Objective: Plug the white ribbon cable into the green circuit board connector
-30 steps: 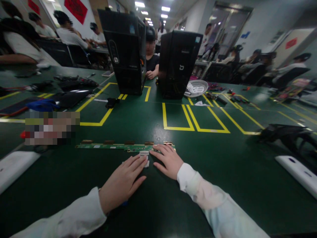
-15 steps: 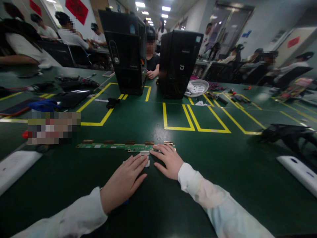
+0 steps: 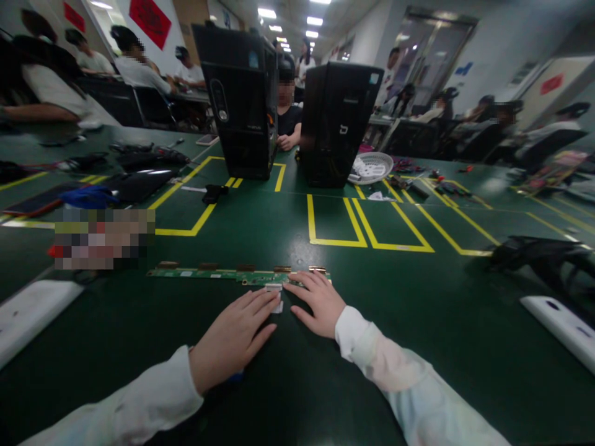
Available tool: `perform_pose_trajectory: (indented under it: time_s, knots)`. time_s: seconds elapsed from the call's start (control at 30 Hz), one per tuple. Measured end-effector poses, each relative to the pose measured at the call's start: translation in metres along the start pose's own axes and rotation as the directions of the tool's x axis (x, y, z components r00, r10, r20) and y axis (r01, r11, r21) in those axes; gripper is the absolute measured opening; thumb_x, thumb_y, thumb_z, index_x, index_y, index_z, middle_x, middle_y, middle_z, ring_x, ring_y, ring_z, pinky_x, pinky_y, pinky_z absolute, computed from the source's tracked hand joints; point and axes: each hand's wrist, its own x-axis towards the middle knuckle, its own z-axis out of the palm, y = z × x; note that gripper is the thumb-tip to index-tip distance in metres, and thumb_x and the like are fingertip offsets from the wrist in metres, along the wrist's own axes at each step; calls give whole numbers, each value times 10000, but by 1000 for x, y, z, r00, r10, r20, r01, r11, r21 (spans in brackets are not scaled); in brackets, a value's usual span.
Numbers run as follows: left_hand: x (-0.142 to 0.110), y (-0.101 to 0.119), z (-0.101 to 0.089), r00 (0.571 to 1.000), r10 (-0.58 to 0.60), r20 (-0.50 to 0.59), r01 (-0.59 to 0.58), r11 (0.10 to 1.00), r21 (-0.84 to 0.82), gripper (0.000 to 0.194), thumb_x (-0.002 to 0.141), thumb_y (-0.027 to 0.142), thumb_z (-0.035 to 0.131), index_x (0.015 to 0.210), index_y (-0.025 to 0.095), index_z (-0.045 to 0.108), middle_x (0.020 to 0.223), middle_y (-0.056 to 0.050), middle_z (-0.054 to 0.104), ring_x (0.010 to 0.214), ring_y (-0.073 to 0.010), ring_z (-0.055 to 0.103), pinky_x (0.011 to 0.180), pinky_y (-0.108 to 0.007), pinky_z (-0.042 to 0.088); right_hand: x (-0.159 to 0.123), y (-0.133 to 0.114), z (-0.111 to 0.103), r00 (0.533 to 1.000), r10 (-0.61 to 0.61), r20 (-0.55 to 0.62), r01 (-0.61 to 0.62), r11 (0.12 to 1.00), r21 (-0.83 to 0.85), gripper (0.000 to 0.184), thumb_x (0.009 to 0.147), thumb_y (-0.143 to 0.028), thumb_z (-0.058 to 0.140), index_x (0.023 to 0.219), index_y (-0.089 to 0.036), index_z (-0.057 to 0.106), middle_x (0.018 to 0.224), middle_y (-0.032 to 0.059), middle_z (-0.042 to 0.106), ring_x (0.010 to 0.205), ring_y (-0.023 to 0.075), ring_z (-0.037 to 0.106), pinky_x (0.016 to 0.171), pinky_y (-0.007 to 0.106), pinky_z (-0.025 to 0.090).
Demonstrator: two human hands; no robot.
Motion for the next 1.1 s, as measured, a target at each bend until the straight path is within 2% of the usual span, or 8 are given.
perform_pose_trajectory:
  time_s: [0.33, 0.47, 0.63, 0.77, 0.9, 1.0, 1.1]
  knots:
    - [4, -4, -7, 1000, 5, -29, -7, 997, -72, 396, 982, 353, 421, 1332, 220, 550, 1365, -58, 607, 1262, -211, 540, 1087, -460, 424, 1, 0, 2, 1000, 7, -6, -7, 1000, -12, 462, 942, -344, 490, 1382, -207, 531, 1444, 124, 505, 1350, 274, 422, 1134, 543, 308]
    - [5, -10, -16, 998, 15, -61, -20, 997, -79, 386, 997, 322, 383, 1331, 231, 555, 1371, -56, 603, 1258, -189, 544, 1077, -428, 442, 1, 0, 2, 1000, 8, 16, -7, 1000, -20, 470, 946, -341, 486, 1396, -208, 516, 1454, 127, 494, 1365, 276, 405, 1144, 558, 290]
    - [-5, -21, -34, 989, -101, -110, 95, 993, -64, 413, 997, 328, 361, 1336, 200, 560, 1386, -81, 585, 1296, -200, 513, 1101, -432, 429, 1, 0, 2, 1000, 5, 26, -5, 1000, -25, 472, 953, -333, 485, 1402, -189, 512, 1455, 139, 487, 1369, 278, 401, 1149, 554, 284]
    - [-37, -37, -39, 969, -230, -92, 230, 973, -17, 437, 980, 413, 383, 1334, 243, 575, 1447, -66, 536, 1321, -233, 502, 1109, -478, 422, 1, -1, 2, 1000, 9, 30, -9, 1000, -26, 473, 959, -337, 482, 1408, -190, 506, 1456, 136, 485, 1369, 277, 399, 1147, 556, 290]
    - [-86, -60, -32, 927, -371, -54, 373, 927, 34, 493, 959, 500, 376, 1364, 282, 553, 1475, -56, 511, 1305, -253, 530, 1068, -486, 467, 0, 0, 3, 1000, 7, 24, -6, 999, -34, 472, 962, -335, 474, 1409, -188, 504, 1463, 130, 481, 1371, 280, 398, 1149, 557, 289]
    - [-124, -81, -26, 893, -430, -133, 441, 895, 66, 521, 938, 544, 378, 1307, 258, 611, 1424, -89, 560, 1247, -281, 581, 1037, -500, 491, 0, 0, 4, 1000, 8, 19, -7, 999, -35, 472, 960, -340, 473, 1410, -199, 502, 1462, 127, 484, 1373, 276, 401, 1152, 558, 287]
    - [-151, -98, -21, 861, -461, -215, 488, 868, 95, 537, 925, 558, 388, 1292, 241, 618, 1408, -102, 571, 1268, -296, 562, 1058, -510, 468, 0, 1, 4, 1000, 8, 20, -7, 999, -34, 474, 962, -342, 471, 1414, -199, 500, 1462, 131, 484, 1376, 279, 400, 1156, 563, 279]
